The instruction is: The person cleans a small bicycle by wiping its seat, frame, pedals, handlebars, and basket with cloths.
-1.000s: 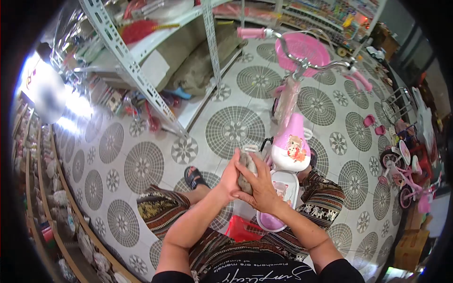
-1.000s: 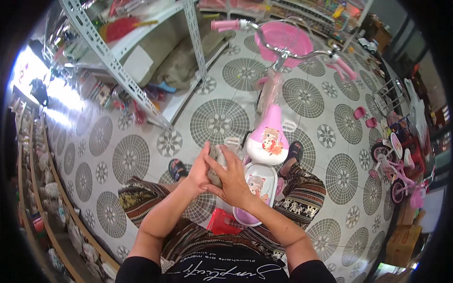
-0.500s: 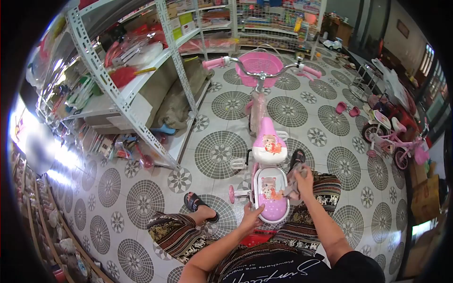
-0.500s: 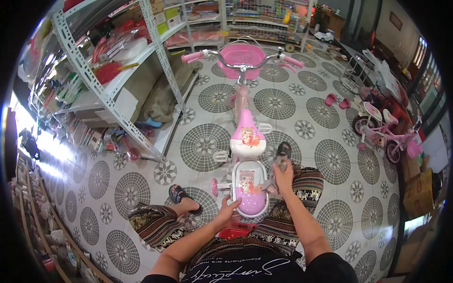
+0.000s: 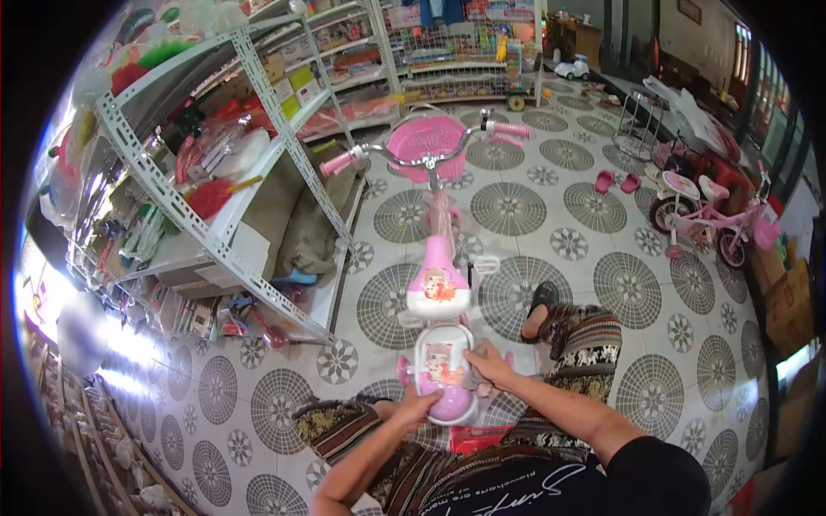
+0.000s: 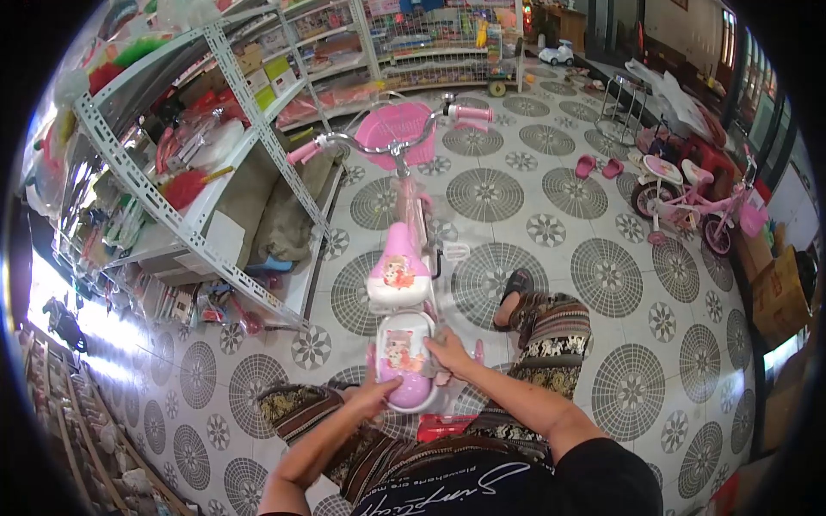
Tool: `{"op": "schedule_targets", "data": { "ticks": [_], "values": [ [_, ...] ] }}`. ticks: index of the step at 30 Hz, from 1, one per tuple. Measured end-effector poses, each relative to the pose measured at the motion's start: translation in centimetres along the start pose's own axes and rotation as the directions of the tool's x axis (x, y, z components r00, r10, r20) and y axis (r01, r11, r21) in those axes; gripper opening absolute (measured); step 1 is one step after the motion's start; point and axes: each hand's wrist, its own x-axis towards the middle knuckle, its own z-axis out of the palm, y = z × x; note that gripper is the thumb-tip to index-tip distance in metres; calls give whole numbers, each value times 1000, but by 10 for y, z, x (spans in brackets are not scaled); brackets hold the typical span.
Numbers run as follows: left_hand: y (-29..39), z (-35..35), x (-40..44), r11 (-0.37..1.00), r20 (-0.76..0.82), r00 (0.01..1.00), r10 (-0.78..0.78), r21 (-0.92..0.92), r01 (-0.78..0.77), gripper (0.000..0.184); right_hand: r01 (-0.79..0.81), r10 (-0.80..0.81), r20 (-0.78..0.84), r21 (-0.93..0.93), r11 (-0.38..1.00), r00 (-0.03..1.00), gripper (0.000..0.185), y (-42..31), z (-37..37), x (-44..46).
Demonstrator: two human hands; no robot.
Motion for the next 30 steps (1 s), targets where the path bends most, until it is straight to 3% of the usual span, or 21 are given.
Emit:
{"op": "schedule_targets", "data": {
  "ticks": [2, 4, 6, 8, 9, 12, 13, 14, 15, 16, 17, 19, 20, 21, 22, 24, 27, 30],
  "values": [
    [-10, -40, 4, 999, -1, 999, 41, -36, -41, 74, 6, -2, 68, -52, 999, 998, 69, 7, 21, -2],
    [27, -51, -25, 988, -27, 1000, -14, 154, 18, 65, 16, 5, 161, -133, 991, 987, 76, 6, 38, -5],
    [40, -59, -42, 953, -280, 960, -9, 288, 93, 60, 4, 50, 231, -228, 974, 972, 77, -5, 49, -9],
    [36, -68, -54, 966, -264, 965, 8, 250, 60, 60, 23, 54, 255, -289, 957, 965, 75, -10, 58, -15],
    [36, -72, -56, 971, -250, 968, 27, 236, 34, 59, 19, 61, 342, -224, 974, 938, 78, -6, 57, -9],
    [22, -86, -59, 950, -232, 969, 85, 312, -8, 62, -2, 146, 378, -357, 934, 914, 81, -11, 39, -4],
    [22, -82, -60, 938, -266, 954, 136, 344, -38, 62, -79, 189, 413, -268, 960, 891, 82, -11, 30, 0],
    [22, -78, -59, 754, -327, 886, 328, 655, -38, 59, -84, 177, 389, -243, 966, 904, 79, -10, 19, 5],
    [33, -55, -72, 480, -310, 795, 522, 877, 27, 56, -88, 166, 366, -219, 972, 916, 77, 1, 4, 17],
    [44, -29, -86, 163, -218, 693, 687, 976, 146, 54, -93, 157, 341, -197, 976, 927, 75, 5, -8, 24],
    [67, 2, -89, 230, -163, 653, 740, 973, -18, 51, -71, 98, 349, -89, 993, 932, 61, -18, -20, 22],
    [70, 51, -72, 164, 11, 500, 866, 939, -304, 41, -26, 12, 179, 75, 997, 984, 50, -58, -37, 22],
    [83, 85, -70, 322, 60, 614, 787, 809, -492, 35, 10, -24, 90, 150, 989, 996, 44, -80, -43, 22],
    [83, 116, -61, 389, 142, 661, 737, 710, -587, 31, 115, -119, 5, 225, 967, 993, 44, -107, -46, 20],
    [81, 144, -52, 335, 317, 673, 668, 680, -652, 30, 226, -209, -88, 292, 929, 974, 43, -133, -49, 18],
    [73, 200, -45, -9, 524, 534, 663, 719, -695, 33, 347, -308, -166, 328, 878, 937, 39, -178, -57, 19],
    [58, 251, -27, -215, 575, 525, 628, 776, -593, 35, 435, -407, -153, 319, 842, 901, 38, -234, -65, -3],
    [44, 262, -4, -254, 695, 440, 568, 657, -710, 35, 528, -512, -126, 200, 826, 850, 40, -241, -82, -7]
  ]
}}
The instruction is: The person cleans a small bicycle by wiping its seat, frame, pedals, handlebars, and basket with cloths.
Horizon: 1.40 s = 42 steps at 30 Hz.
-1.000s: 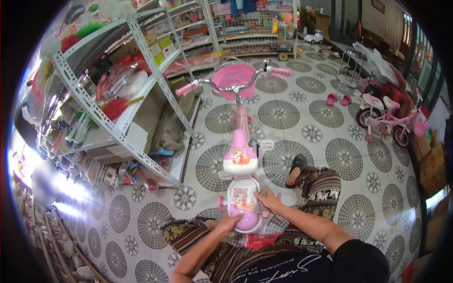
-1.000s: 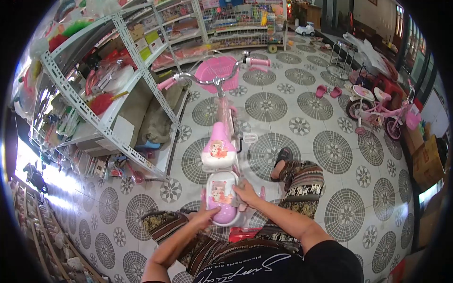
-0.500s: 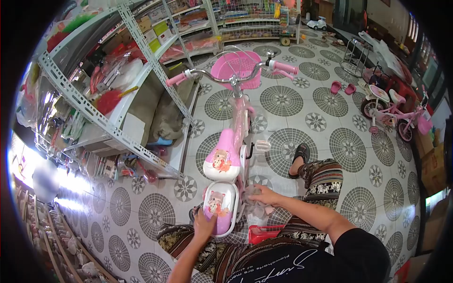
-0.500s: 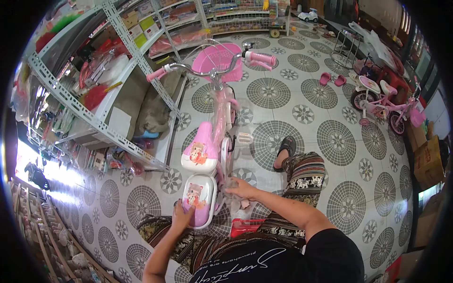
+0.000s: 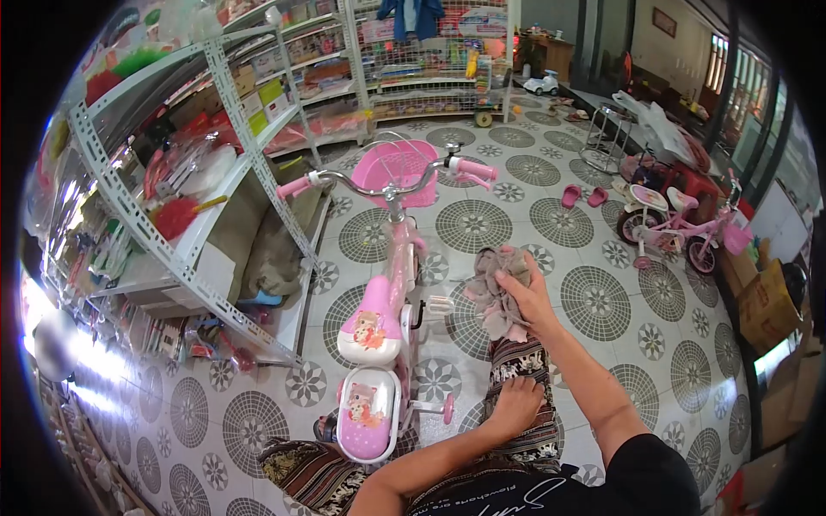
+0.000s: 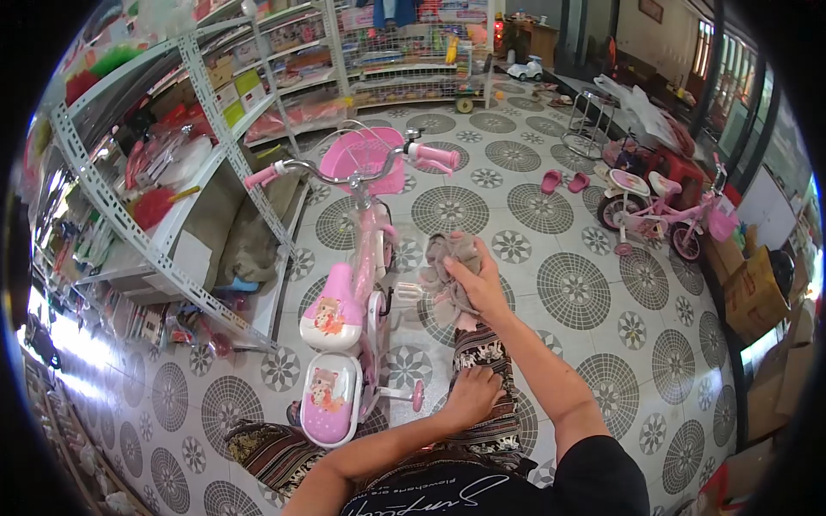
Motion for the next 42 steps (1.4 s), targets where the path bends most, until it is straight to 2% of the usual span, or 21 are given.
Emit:
{"op": "schedule_targets", "data": {
  "ticks": [2, 4, 8, 9, 10, 11, 12, 14, 16, 18, 20, 21, 23, 24, 26, 30, 32, 34, 37, 40, 42],
  "values": [
    [10, 3, -5, 942, 258, 964, 68, -334, 22, 32, -13, 14, 45, -30, 999, 999, 41, 1, -2, -8],
    [30, -8, -17, 664, 520, 808, 276, -711, 231, 30, -124, 124, 52, -8, 992, 991, 41, 14, -3, -16],
    [22, -30, -55, 530, 437, 811, 390, -826, 191, 28, -293, 294, 70, -25, 956, 953, 40, 84, -4, -25],
    [4, -32, -65, 638, 261, 924, 278, -770, 25, 28, -283, 287, 79, -53, 958, 955, 38, 102, -1, -26],
    [-12, -56, -67, 725, 289, 956, 50, -669, 164, 24, -311, 314, 86, -47, 949, 946, 38, 110, 4, -24],
    [-46, -59, -73, 811, 110, 994, 8, -582, 58, 18, -341, 343, 87, -38, 939, 935, 37, 118, 10, -25],
    [-67, -84, -74, 858, 124, 972, -202, -455, 237, 15, -365, 366, 85, -27, 931, 927, 37, 127, 16, -23],
    [-122, -118, -79, 847, -25, 915, -402, -389, 362, 17, -152, 171, 68, -224, 963, 983, 42, 144, 32, -11],
    [-166, -151, -81, 879, -253, 843, -474, -186, 438, 21, 101, -71, 81, -472, 876, 994, 46, 143, 63, 3],
    [-217, -165, -84, 852, -399, 762, -511, -115, 511, 28, 64, -15, 107, -473, 879, 994, 50, 113, 113, 8],
    [-238, -173, -79, 819, -457, 725, -516, -14, 574, 35, 295, -228, 187, -628, 720, 956, 50, 154, 142, 16],
    [-248, -175, -78, 796, -492, 703, -514, 31, 604, 39, 326, -214, 245, -724, 608, 946, 51, 160, 155, 11],
    [-282, -143, -99, 811, -410, 701, -584, -248, 530, 47, 393, -144, 366, -857, 334, 920, 54, 169, 174, -1],
    [-298, -131, -106, 783, -366, 699, -615, -389, 485, 51, 406, -177, 365, -830, 384, 914, 54, 175, 175, 6],
    [-294, -147, -103, 747, -236, 719, -654, -351, 564, 56, 431, -216, 374, -766, 476, 902, 54, 193, 165, 19],
    [-300, -160, -106, 768, -168, 764, -623, -320, 555, 66, 276, -253, 158, -786, 554, 955, 44, 230, 153, 77],
    [-298, -163, -107, 780, -182, 768, -614, -290, 554, 73, 165, -113, 122, -783, 600, 986, 43, 243, 146, 113],
    [-292, -180, -101, 704, -87, 722, -687, -326, 631, 78, -151, 194, 1, -622, 768, 981, 41, 259, 145, 139],
    [-292, -187, -107, 649, -32, 688, -725, -367, 667, 82, -338, 372, 39, -339, 878, 927, 38, 270, 149, 155],
    [-296, -185, -105, 664, -40, 714, -699, -407, 627, 82, -179, 160, -131, -150, 972, 978, 39, 276, 153, 135],
    [-297, -180, -106, 670, -48, 714, -698, -397, 628, 81, -160, 125, -165, -221, 962, 978, 39, 275, 148, 115]
  ]
}}
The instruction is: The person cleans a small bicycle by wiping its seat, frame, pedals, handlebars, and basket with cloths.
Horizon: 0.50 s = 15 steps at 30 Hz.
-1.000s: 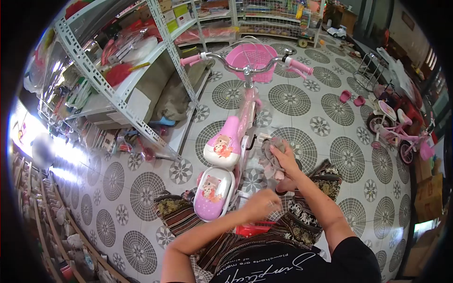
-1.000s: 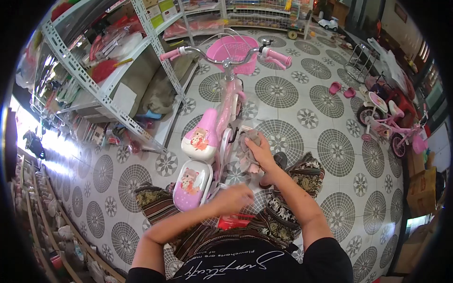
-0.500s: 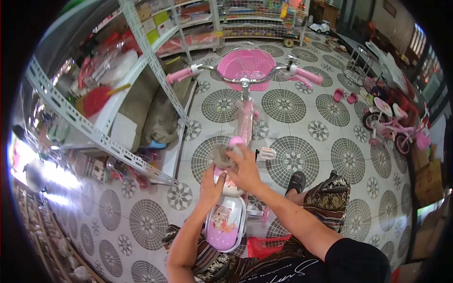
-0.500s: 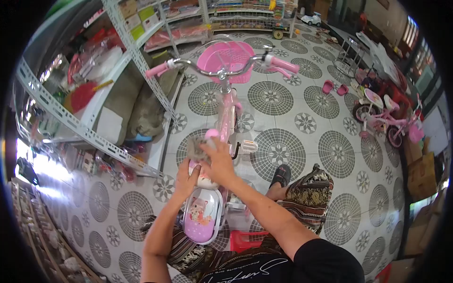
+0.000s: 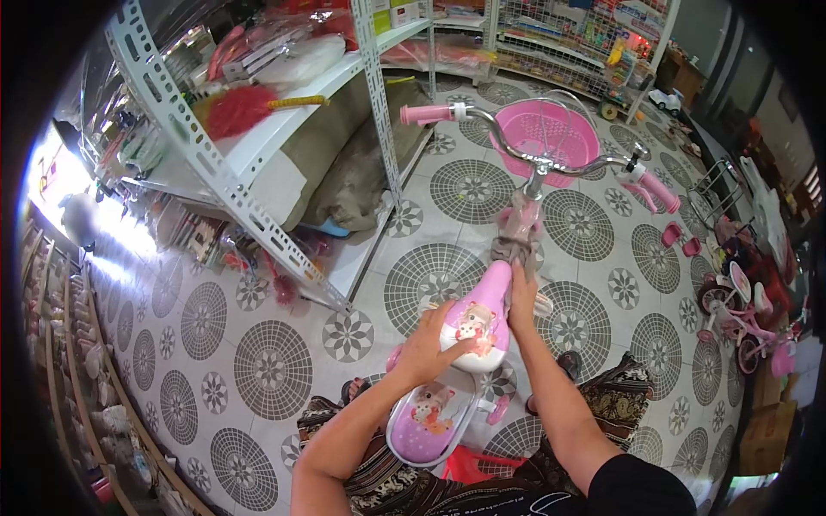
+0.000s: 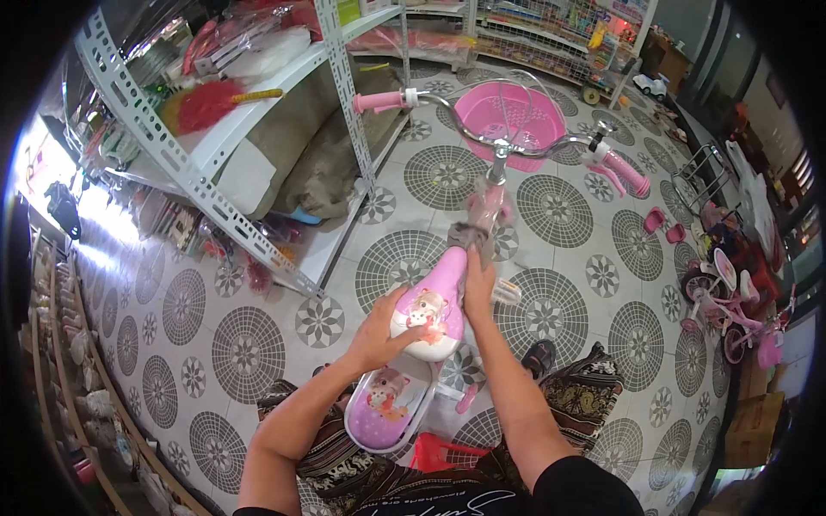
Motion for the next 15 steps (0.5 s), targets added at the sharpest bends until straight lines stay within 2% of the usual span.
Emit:
{"op": "schedule_targets", "data": {
  "ticks": [2, 4, 5, 7, 9, 10, 12, 13, 15],
  "values": [
    [-2, -1, -3, 999, -31, 998, 47, -23, -48, 72, -81, 83, 21, -85, 993, 996, 40, 3, -12, -20],
    [-12, 2, -6, 991, -85, 989, 119, -54, -123, 66, -174, 173, 82, 8, 985, 982, 38, 8, -22, -34],
    [-13, 4, -11, 987, -83, 995, 55, -146, -67, 64, -219, 211, 119, 54, 974, 970, 37, 9, -26, -38],
    [-11, 7, -28, 945, -73, 995, -74, -324, 46, 61, -246, 263, 237, -100, 964, 935, 36, -5, -43, -44],
    [-40, 18, -49, 972, -101, 985, -142, -201, 119, 61, -258, 338, 334, -261, 930, 880, 34, -17, -67, -37],
    [-41, 21, -64, 976, -121, 976, -181, -145, 163, 61, -235, 317, 369, -251, 939, 874, 34, -21, -79, -30],
    [-21, 22, -109, 955, -192, 954, -232, 139, 261, 65, -192, 280, 442, -233, 953, 852, 35, -29, -98, -16],
    [-11, 24, -128, 910, -239, 940, -244, 278, 307, 67, -210, 311, 407, -273, 939, 859, 34, -53, -102, -15],
    [-34, 57, -177, 875, -417, 845, -335, 195, 444, 68, -228, 289, 419, -192, 955, 860, 39, -69, -114, -8]
  ]
}}
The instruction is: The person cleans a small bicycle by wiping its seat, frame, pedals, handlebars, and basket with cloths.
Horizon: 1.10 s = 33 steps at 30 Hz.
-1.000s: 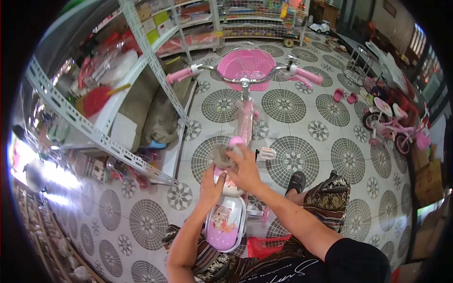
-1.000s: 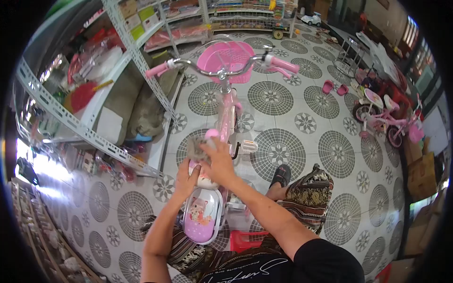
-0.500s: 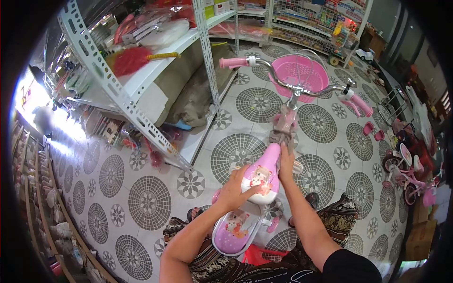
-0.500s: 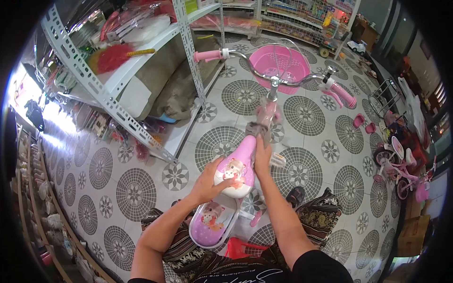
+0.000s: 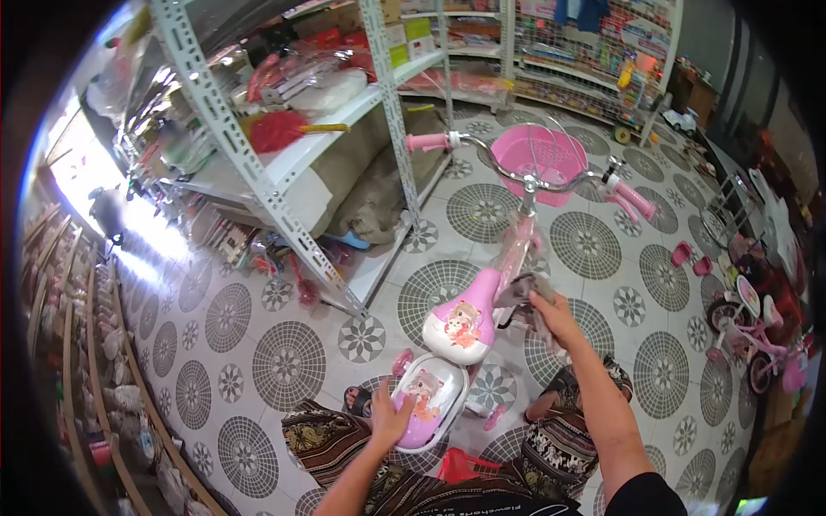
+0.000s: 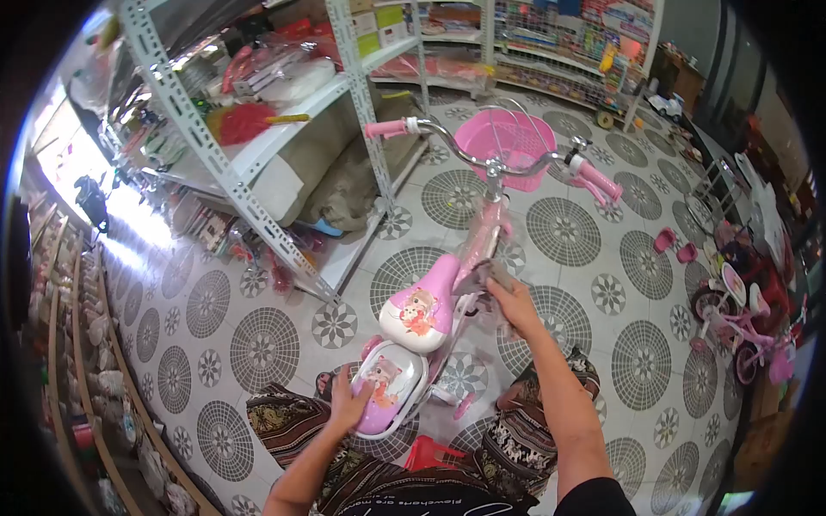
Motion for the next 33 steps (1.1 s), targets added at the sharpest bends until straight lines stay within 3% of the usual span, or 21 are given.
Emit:
{"op": "schedule_targets", "data": {
  "ticks": [1, 2, 3, 4, 6, 7, 9, 11, 13, 14, 17, 18, 21, 22, 23, 25, 26, 28, 31, 32, 33],
  "values": [
    [-21, 14, -20, 996, -76, 993, -86, -18, 85, 68, 6, -6, 10, 43, 999, 1000, 42, -5, -6, 0],
    [-37, 31, -34, 953, -106, 979, -171, -270, 137, 67, 56, -53, -85, 38, 998, 995, 41, -11, -10, -1],
    [-51, 53, -50, 844, -121, 956, -268, -508, 172, 65, 97, -92, -168, 27, 995, 982, 40, -16, -13, -4],
    [-38, 56, -71, 675, -117, 920, -374, -715, 184, 64, 228, -230, -251, -37, 973, 940, 39, -25, -18, -4],
    [18, 23, -95, 260, 266, 714, -648, -804, 535, 60, 443, -472, -307, -164, 881, 826, 39, -54, -11, -19],
    [41, 2, -90, 25, 458, 583, -671, -772, 635, 59, 553, -597, -308, -226, 802, 741, 39, -83, -9, -31],
    [24, 14, -97, -61, 499, 619, -606, -805, 590, 53, 616, -780, -235, -500, 609, 580, 39, -119, -27, -37],
    [12, 29, -94, -127, 534, 650, -541, -815, 565, 50, 531, -882, -210, -731, 429, 423, 39, -157, -50, -36],
    [-3, 28, -89, -170, 540, 679, -497, -828, 534, 48, 335, -929, -125, -909, 248, 348, 40, -179, -92, -9],
    [-8, 24, -84, -247, 628, 630, -457, -770, 588, 46, 226, -946, -73, -963, 149, 315, 40, -189, -105, 0],
    [2, 2, -73, -319, 720, 525, -454, -681, 659, 49, 207, -484, -205, -716, 666, 851, 42, -221, -107, 2],
    [2, -1, -72, -318, 727, 535, -430, -676, 664, 49, 206, -618, -107, -887, 413, 779, 44, -213, -120, 18],
    [-2, -11, -67, -274, 750, 485, -449, -633, 724, 50, 334, -676, -62, -834, 439, 734, 47, -205, -123, 34],
    [1, -18, -63, -285, 770, 466, -435, -609, 740, 53, 245, -711, -94, -900, 360, 696, 46, -208, -110, 23],
    [-5, -15, -60, -318, 785, 472, -402, -603, 732, 54, 248, -613, -50, -886, 392, 789, 42, -218, -104, 11],
    [-22, -10, -53, -375, 811, 479, -335, -582, 722, 57, 200, -671, -71, -927, 318, 738, 39, -206, -107, 15],
    [-29, -13, -48, -357, 812, 478, -335, -579, 733, 57, 214, -617, -53, -912, 350, 785, 38, -214, -93, -2],
    [-45, -26, -45, -337, 806, 472, -358, -582, 740, 57, 240, -620, -14, -915, 324, 785, 35, -207, -83, -15],
    [-77, -46, -21, -449, 827, 454, -332, -562, 694, 56, 270, -628, 14, -910, 314, 778, 35, -188, -64, -39],
    [-82, -60, -12, -356, 799, 474, -370, -593, 722, 53, 273, -643, 14, -912, 305, 765, 35, -179, -59, -45],
    [-95, -67, -5, -362, 777, 521, -354, -627, 690, 53, 276, -654, 17, -914, 296, 757, 35, -174, -52, -55]
  ]
}}
